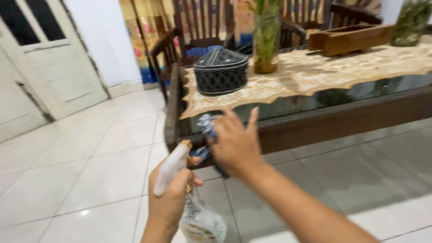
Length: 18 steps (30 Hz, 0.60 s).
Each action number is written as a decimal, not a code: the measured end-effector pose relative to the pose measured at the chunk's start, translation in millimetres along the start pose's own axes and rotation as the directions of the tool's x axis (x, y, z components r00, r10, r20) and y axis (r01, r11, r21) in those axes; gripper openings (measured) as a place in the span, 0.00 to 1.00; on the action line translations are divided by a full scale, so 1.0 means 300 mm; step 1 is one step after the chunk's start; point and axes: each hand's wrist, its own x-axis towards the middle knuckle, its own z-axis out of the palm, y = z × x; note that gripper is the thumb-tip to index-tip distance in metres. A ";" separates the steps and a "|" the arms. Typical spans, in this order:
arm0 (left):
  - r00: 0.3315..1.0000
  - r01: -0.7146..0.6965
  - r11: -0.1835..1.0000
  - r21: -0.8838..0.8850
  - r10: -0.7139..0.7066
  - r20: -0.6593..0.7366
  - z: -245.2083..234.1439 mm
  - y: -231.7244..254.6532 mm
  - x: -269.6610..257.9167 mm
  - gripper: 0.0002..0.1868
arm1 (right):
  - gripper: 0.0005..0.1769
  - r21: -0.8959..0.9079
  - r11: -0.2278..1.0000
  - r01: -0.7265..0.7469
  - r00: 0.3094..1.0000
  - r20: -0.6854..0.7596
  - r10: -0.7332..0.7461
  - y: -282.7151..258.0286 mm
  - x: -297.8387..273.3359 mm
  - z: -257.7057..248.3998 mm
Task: The person sprays a cleaning solution onto a cloth and wipes the wooden dining table and its legs. They move around the table to clean different sides and edges, including the tabletop and the legs, using circular and linear motions.
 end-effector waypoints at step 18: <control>0.991 0.091 0.973 0.213 -0.067 -0.118 -0.225 -0.048 -0.039 0.26 | 0.25 -0.169 0.649 0.742 0.665 0.063 -0.744 -0.061 -0.115 0.187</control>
